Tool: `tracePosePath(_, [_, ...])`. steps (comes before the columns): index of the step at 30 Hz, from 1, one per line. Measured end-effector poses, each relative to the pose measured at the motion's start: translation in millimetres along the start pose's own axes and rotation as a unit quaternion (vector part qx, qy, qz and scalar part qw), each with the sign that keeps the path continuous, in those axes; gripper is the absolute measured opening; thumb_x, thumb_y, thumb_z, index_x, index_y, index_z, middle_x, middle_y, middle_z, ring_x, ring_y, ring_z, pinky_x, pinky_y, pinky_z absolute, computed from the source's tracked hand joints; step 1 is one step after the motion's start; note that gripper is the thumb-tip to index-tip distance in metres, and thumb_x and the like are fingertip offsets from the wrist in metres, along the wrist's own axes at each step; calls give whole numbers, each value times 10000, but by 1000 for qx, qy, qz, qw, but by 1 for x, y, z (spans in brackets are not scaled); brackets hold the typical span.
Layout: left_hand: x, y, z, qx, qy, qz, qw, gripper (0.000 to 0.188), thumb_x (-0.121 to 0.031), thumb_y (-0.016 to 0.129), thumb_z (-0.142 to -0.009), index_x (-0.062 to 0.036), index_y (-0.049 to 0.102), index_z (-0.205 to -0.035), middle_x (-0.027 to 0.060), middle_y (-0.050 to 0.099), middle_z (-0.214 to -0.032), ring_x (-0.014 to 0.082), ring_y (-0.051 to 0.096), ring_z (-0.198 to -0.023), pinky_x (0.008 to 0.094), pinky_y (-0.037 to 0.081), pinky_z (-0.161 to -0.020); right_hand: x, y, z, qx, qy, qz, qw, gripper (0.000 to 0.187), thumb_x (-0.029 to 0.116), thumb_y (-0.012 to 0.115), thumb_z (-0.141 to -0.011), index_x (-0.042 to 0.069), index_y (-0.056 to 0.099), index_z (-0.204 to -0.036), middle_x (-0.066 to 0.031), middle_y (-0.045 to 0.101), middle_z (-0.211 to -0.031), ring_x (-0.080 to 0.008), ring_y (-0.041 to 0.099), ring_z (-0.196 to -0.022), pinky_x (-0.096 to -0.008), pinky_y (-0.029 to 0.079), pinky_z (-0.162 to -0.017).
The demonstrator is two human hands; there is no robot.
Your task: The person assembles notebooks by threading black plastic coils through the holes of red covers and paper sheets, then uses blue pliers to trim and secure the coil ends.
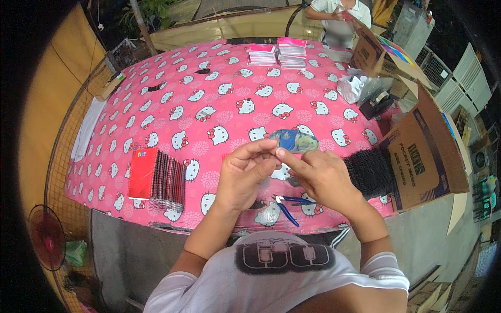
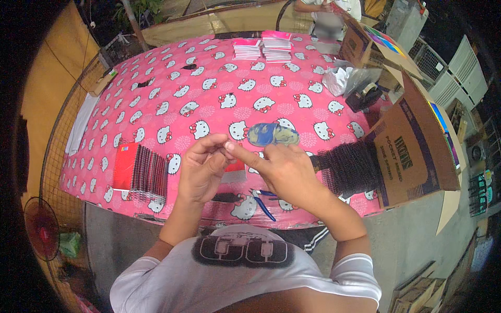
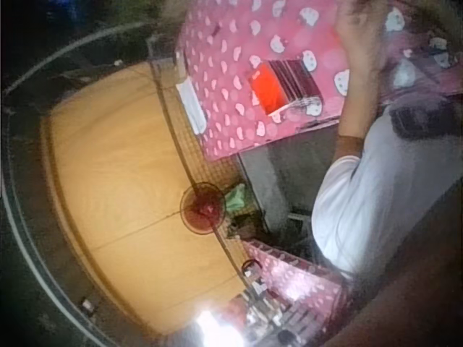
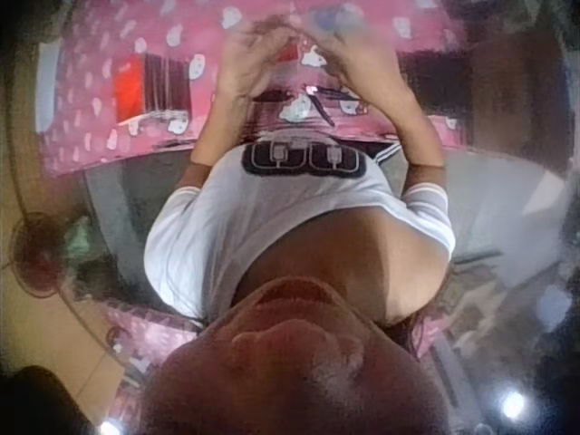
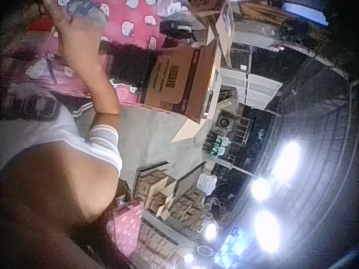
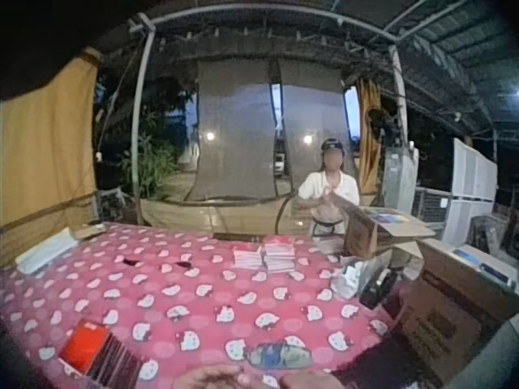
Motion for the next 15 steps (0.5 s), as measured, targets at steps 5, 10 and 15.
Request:
tracePosePath(5, [0, -6, -9, 22, 77, -73, 994, 181, 3, 662, -821, -11, 649, -1001, 70, 626, -961, 97, 558, -831, 230, 451, -681, 0, -1, -9, -8, -35, 7, 999, 629, 141, 674, -724, 244, 486, -1315, -38, 484, -674, -216, 519, -608, -359, 401, -524])
tracePosePath(10, [-3, -16, -11, 40, 92, -81, 992, 123, 20, 672, -802, -8, 651, -920, 81, 629, -927, 127, 570, -789, 254, 471, -667, 2, 11, -11, -17, -25, -53, 998, 680, 107, 620, -708, 314, 470, -1338, -26, 438, -635, -209, 507, -604, -361, 389, -534])
tracePosePath(15, [-13, -18, -5, 39, 122, -78, 989, 116, 41, 675, -786, -7, 648, -888, 91, 636, -872, 157, 585, -808, 292, 494, -713, 10, 19, -19, -31, -34, -101, 994, 622, 107, 619, -693, 308, 534, -1275, -30, 447, -633, -215, 508, -601, -362, 390, -534])
Point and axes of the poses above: each hand's wrist, its own z-axis away from the middle knuckle, its own y-axis out of the palm, x = y × z, the point moved 3 cm from there along -z, towards the middle knuckle
